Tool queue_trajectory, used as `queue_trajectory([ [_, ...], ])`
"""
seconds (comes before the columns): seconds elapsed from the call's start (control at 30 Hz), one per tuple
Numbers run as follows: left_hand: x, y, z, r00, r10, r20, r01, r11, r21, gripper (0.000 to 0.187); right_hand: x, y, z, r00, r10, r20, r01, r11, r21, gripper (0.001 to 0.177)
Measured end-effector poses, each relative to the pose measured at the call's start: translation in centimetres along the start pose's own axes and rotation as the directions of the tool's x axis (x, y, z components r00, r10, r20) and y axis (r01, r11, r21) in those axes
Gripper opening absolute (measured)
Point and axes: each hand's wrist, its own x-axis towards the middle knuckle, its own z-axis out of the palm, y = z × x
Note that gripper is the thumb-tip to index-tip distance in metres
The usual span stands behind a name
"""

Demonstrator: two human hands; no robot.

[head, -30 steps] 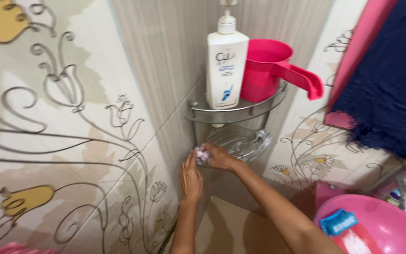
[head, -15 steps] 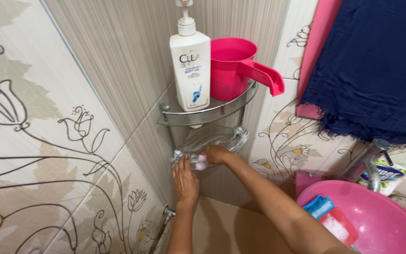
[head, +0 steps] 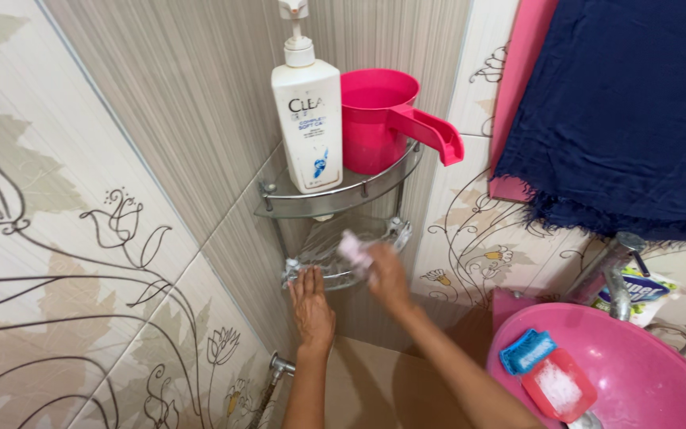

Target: The person wipes a glass corner shelf in a bathroom with a pink cloth and rinses a small container in a pink basin sink.

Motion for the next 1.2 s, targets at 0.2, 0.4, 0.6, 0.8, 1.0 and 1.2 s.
queue_trajectory([
  [0.2, 0.2, -0.5, 0.0, 1.000, 0.018, 0.014, -0.018, 1.000, 0.011, 0.085, -4.2, -0.6, 2.8, 0.943, -0.157, 0.293, 0.193, 0.976, -0.101, 0.045],
  [0.4, 0.1, 0.4, -0.4, 0.999, -0.009, 0.051, 0.008, 1.000, 0.016, 0.088, -5.5, 2.5, 1.6, 0.927, -0.186, 0.326, 0.255, 0.949, -0.183, 0.050],
  [0.6, 0.2, 1.0, 1.0, 0.999, -0.028, 0.035, 0.024, 0.995, 0.096, 0.087, -4.5, 4.3, -1.6, 0.935, 0.047, 0.352, -0.001, 0.992, -0.130, 0.044],
  [0.8, 0.2, 1.9, 3.0, 0.997, 0.022, 0.073, -0.034, 0.984, 0.172, 0.091, -1.7, 9.6, -3.2, 0.945, 0.254, 0.207, -0.196, 0.944, -0.266, 0.043],
  [1.0, 0.8, 4.2, 4.2, 0.991, 0.068, 0.116, -0.084, 0.986, 0.144, 0.095, -1.9, 12.1, -1.5, 0.948, 0.216, 0.233, -0.128, 0.931, -0.342, 0.044],
  [1.2, 1.4, 6.3, 3.7, 0.966, 0.023, 0.258, -0.069, 0.983, 0.172, 0.102, -2.8, 10.5, -2.5, 0.906, 0.152, 0.396, 0.027, 0.911, -0.412, 0.063],
])
